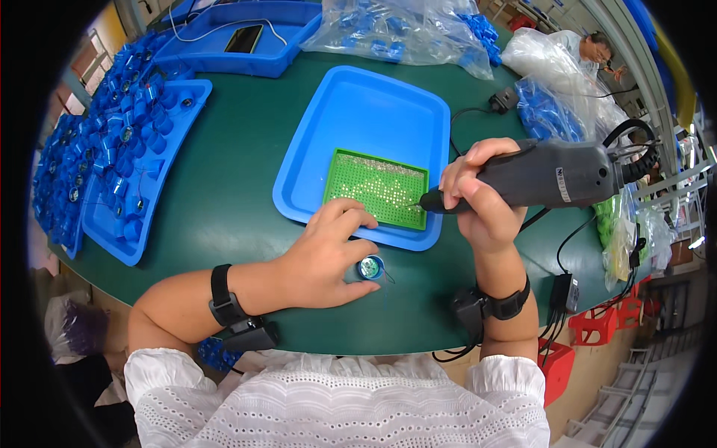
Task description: Assembling small blue electronic components onto a green board using a handheld power tool.
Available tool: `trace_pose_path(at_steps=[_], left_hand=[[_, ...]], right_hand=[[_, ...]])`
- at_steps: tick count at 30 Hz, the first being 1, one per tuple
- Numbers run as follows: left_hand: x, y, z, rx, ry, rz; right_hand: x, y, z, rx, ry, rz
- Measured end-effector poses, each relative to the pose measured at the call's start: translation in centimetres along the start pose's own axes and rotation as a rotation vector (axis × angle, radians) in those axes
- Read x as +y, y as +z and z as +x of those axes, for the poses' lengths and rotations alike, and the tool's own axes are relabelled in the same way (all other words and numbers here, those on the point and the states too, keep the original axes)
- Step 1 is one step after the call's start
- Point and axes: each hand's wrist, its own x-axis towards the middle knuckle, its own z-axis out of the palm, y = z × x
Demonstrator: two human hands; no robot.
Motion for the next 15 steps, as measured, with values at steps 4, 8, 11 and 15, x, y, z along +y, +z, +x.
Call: trace_pose_path(at_steps=[4, 8, 11, 15], left_hand=[[0.05, -0.04, -0.06, 0.009, 0.0, -0.008], [-0.02, -0.02, -0.09, 0.006, 0.006, -0.001], [-0.01, 0.09, -0.13, 0.01, 0.012, -0.012], [-0.04, 0.07, -0.06, 0.019, 0.019, -0.006]], right_hand=[[0.1, 0.05, -0.02, -0.019, -0.006, 0.003], [0.03, 0.42, -0.04, 0.012, 0.002, 0.001], [0.04, 0.35, -0.08, 0.003, 0.004, -0.011], [0.1, 0.35, -0.17, -0.01, 0.01, -0.026]])
